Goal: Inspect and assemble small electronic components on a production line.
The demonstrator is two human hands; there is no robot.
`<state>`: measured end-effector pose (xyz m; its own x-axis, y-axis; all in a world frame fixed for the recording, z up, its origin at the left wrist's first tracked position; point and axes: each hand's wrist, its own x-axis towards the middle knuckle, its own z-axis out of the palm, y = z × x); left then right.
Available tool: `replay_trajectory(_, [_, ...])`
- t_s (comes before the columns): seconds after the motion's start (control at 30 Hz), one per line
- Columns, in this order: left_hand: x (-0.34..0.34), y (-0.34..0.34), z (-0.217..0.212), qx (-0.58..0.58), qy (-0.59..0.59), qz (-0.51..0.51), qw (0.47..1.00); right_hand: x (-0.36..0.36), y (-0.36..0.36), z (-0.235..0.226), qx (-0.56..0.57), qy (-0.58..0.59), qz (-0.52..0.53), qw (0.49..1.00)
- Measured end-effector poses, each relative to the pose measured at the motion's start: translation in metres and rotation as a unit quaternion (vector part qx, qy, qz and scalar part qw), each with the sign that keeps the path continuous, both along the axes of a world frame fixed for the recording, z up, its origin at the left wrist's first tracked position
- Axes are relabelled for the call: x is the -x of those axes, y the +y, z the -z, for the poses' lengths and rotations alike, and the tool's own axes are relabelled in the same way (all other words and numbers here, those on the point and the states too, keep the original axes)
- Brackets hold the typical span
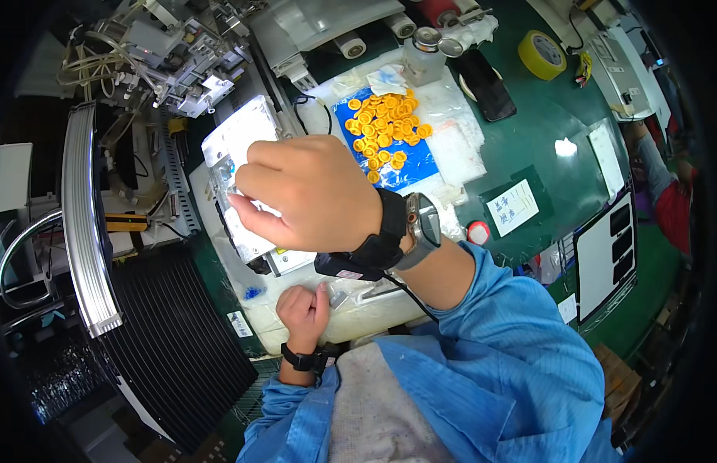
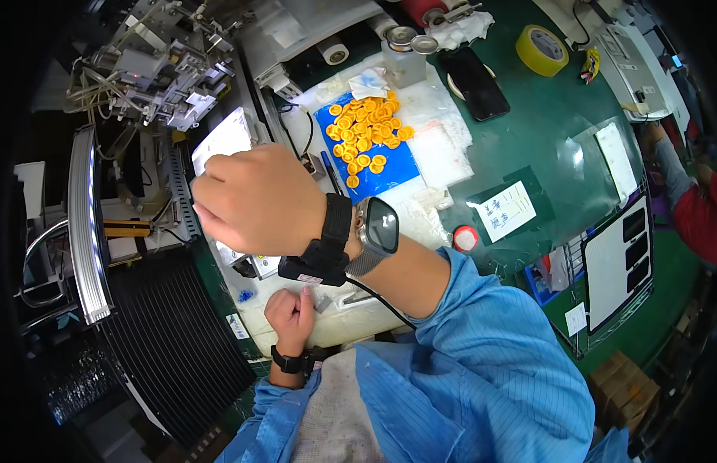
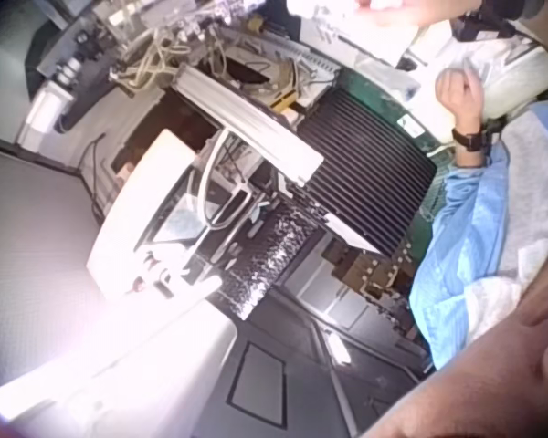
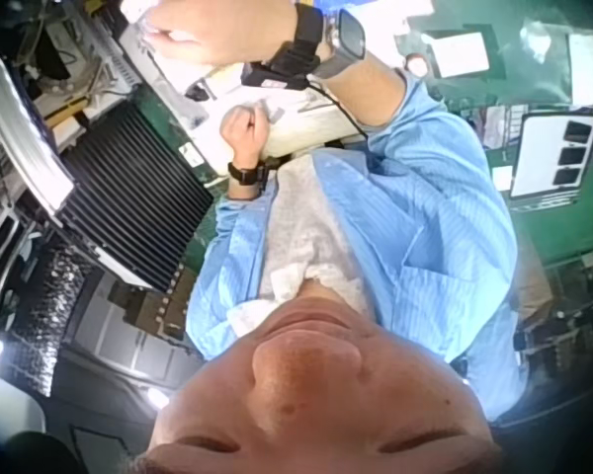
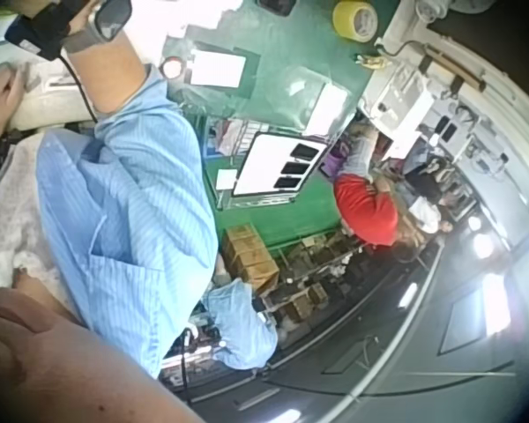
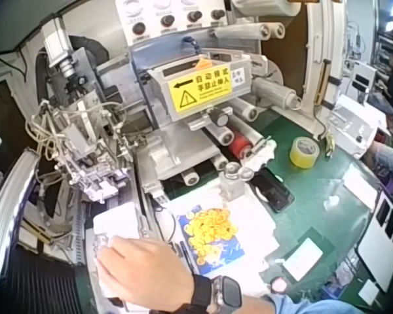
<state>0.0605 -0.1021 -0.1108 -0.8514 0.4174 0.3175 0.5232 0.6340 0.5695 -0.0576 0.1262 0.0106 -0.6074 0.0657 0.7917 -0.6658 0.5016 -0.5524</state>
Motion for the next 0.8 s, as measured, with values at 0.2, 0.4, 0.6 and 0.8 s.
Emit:
replay_trajectory(0.2, [0.002, 0.001, -0.001, 0.000, 0.003, 0.008, 1.000, -0.001, -0.002, 0.002, -0.026, -0.014, 0.006, 1.000])
replay_trajectory(0.4, [0.002, 0.001, -0.002, 0.004, 0.006, 0.008, 1.000, -0.002, -0.001, 0.001, -0.028, -0.009, 0.007, 1.000])
replay_trajectory(0.6, [0.001, 0.000, 0.001, 0.007, 0.004, 0.010, 1.000, -0.007, -0.007, -0.002, -0.054, -0.018, 0.002, 0.998])
replay_trajectory(0.8, [0.000, 0.000, -0.001, 0.009, 0.005, 0.010, 1.000, -0.011, -0.007, -0.005, -0.059, -0.032, -0.016, 0.998])
